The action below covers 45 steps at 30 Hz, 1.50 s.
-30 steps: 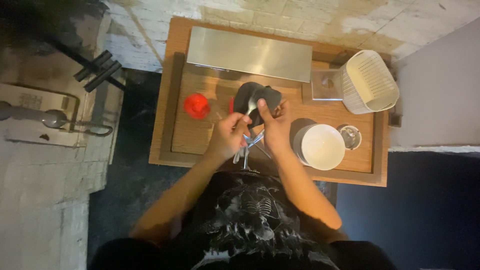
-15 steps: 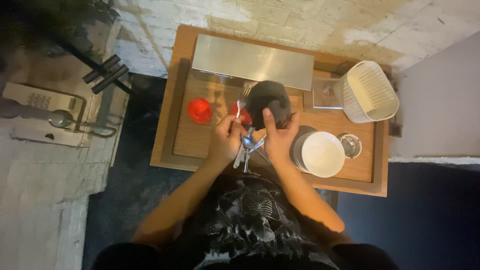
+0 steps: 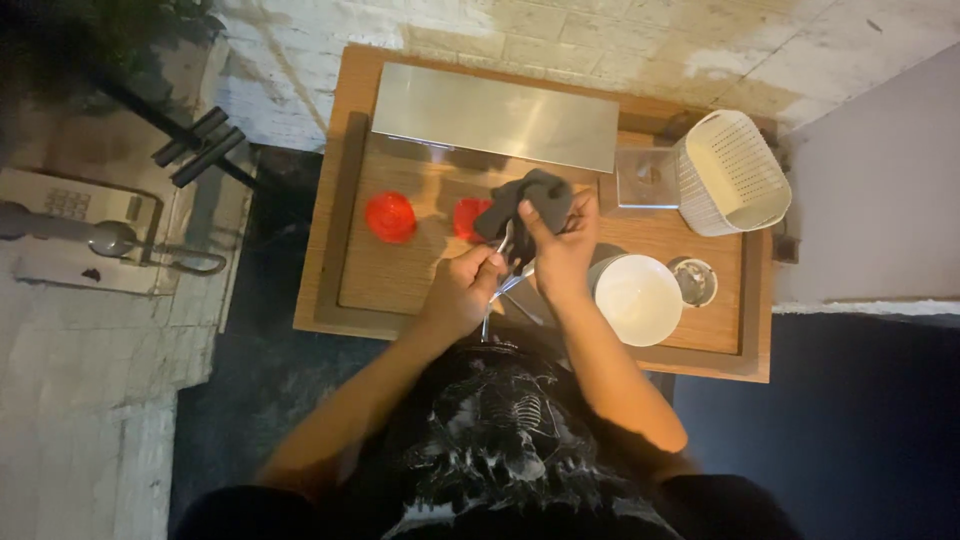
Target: Wiping and organizing metal spoons and forks using a cloth at a counter.
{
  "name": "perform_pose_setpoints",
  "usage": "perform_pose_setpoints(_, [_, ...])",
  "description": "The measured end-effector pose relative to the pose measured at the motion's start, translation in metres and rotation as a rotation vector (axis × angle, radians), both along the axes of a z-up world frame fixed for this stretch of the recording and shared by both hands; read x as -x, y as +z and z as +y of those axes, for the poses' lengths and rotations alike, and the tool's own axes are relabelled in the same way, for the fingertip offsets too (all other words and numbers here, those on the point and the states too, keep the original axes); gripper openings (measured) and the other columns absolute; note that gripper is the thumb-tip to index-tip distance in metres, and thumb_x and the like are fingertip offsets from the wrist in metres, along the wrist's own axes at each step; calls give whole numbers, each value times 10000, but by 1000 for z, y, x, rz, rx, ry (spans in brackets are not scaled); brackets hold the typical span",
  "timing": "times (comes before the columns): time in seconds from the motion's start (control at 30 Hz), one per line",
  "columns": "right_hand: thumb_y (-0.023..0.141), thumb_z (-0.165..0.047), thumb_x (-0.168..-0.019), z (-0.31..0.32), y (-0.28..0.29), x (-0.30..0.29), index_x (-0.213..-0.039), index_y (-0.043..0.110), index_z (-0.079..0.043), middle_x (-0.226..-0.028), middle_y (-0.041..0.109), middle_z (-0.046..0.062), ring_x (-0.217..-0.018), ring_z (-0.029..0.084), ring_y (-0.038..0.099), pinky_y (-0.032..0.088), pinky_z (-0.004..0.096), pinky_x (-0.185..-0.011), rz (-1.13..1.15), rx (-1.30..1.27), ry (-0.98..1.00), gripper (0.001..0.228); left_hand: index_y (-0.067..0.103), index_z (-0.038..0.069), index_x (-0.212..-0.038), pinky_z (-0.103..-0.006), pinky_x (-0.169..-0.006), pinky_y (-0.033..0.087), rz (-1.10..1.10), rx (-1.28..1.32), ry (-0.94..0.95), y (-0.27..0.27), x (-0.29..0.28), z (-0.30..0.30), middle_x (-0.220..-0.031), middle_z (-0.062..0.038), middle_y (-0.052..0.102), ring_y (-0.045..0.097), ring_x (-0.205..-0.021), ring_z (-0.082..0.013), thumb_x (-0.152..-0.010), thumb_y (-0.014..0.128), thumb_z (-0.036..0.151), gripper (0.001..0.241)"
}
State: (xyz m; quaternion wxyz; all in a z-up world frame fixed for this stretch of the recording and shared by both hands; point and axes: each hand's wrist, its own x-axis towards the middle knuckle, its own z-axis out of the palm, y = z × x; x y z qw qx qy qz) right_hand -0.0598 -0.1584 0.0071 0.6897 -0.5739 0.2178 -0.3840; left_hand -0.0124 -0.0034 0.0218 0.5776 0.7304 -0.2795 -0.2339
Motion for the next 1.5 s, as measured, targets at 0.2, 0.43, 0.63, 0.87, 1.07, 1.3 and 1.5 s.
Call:
perform_pose_setpoints(0.2, [792, -161, -973, -30, 37, 4, -1163, 488, -50, -1111, 592, 53, -1046, 164, 566, 495, 332, -926, 48, -12, -324, 375, 682, 27, -903, -340, -512, 467, 6, 12, 0, -16, 6, -2, -598, -63, 606, 586, -529, -149, -1028, 549, 217, 264])
perform_pose_setpoints(0.43, [765, -147, -899, 6, 2, 10, -1185, 555, -87, -1133, 660, 18, -1066, 134, 608, 493, 289, -954, 107, -69, 24, 360, 679, 56, -979, -331, -503, 440, 211, 59, 34, -22, 1, -12, -625, -35, 559, 542, -546, -126, -1066, 519, 234, 255])
perform_pose_setpoints(0.63, [816, -70, -927, 0, -12, 0, -996, 495, -86, -931, 617, 25, -869, 110, 562, 484, 272, -807, 83, 27, -63, 329, 683, 34, -906, -345, -539, 493, -140, 6, 3, -3, 2, -18, -640, -95, 651, 655, -573, -183, -1019, 583, 212, 234])
perform_pose_setpoints(0.87, [821, -102, -945, -31, -28, -10, -1003, 450, -94, -937, 583, 21, -856, 101, 544, 478, 257, -779, 13, 61, -211, 375, 677, 26, -883, -367, -576, 498, -228, 20, -8, -27, -6, -19, -667, -121, 654, 666, -600, -220, -1022, 586, 208, 247])
perform_pose_setpoints(1.07, [785, -189, -937, -35, 18, -8, -1107, 505, -92, -1026, 610, 19, -930, 122, 602, 539, 281, -801, 37, -56, -235, 342, 680, 46, -986, -320, -507, 469, 130, -42, -41, -37, -13, -2, -600, -60, 612, 588, -523, -154, -1046, 520, 233, 253])
perform_pose_setpoints(1.3, [782, -111, -946, -8, -37, -13, -1158, 510, -59, -1060, 675, 80, -938, 145, 637, 539, 283, -810, 105, -63, 132, 349, 639, 12, -1002, -293, -484, 477, 139, -82, -55, -30, -17, -14, -646, -16, 631, 600, -519, -106, -1050, 503, 271, 296])
perform_pose_setpoints(1.5, [780, -89, -922, -22, 28, 2, -1127, 493, -85, -1071, 670, 58, -975, 142, 649, 558, 294, -856, 128, 57, 94, 352, 640, 52, -1044, -263, -685, 556, 115, 27, -36, -35, -38, 2, -842, -15, 735, 691, -742, -81, -1024, 636, 283, 233])
